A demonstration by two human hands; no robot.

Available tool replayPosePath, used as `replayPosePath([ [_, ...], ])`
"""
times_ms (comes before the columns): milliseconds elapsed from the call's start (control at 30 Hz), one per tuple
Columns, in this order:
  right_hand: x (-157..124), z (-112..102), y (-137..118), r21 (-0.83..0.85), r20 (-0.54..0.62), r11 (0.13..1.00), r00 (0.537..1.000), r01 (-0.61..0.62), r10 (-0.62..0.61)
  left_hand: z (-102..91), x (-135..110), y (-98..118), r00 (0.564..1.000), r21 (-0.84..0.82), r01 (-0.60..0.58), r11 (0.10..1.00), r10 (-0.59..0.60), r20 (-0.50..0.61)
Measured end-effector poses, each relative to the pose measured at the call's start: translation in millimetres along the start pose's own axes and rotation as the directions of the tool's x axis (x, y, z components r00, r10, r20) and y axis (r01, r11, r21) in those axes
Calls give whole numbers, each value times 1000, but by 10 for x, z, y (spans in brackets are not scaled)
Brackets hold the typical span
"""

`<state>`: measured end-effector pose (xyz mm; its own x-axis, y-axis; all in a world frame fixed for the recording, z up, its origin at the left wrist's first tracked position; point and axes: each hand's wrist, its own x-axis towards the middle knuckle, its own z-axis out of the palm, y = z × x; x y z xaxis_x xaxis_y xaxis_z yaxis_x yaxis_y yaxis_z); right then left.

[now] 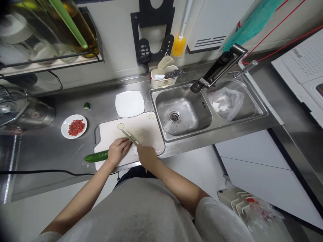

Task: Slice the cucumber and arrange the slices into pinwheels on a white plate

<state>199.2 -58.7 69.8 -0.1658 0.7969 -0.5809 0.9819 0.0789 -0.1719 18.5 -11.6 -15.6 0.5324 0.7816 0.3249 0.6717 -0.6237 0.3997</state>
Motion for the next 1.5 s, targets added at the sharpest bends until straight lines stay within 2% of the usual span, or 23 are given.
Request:
replayPosePath([
  [167, 11, 6, 14, 5, 35, 1000, 999, 5, -5, 28, -17, -15, 1000, -7, -11, 1000, 11, -13],
  [500, 59, 85, 42, 43, -8, 999, 1000, 5, -5, 59, -39, -19, 1000, -2, -1, 1000, 1, -4],
  [1233, 89, -61, 140, 58, 119, 998, 993, 11, -18, 47, -15, -10, 1000, -14, -12, 1000, 12, -27],
  [1500, 119, -77, 153, 59, 117, 998, 993, 20, -27, 43, -7, -5, 999, -6, -11, 1000, 11, -31],
])
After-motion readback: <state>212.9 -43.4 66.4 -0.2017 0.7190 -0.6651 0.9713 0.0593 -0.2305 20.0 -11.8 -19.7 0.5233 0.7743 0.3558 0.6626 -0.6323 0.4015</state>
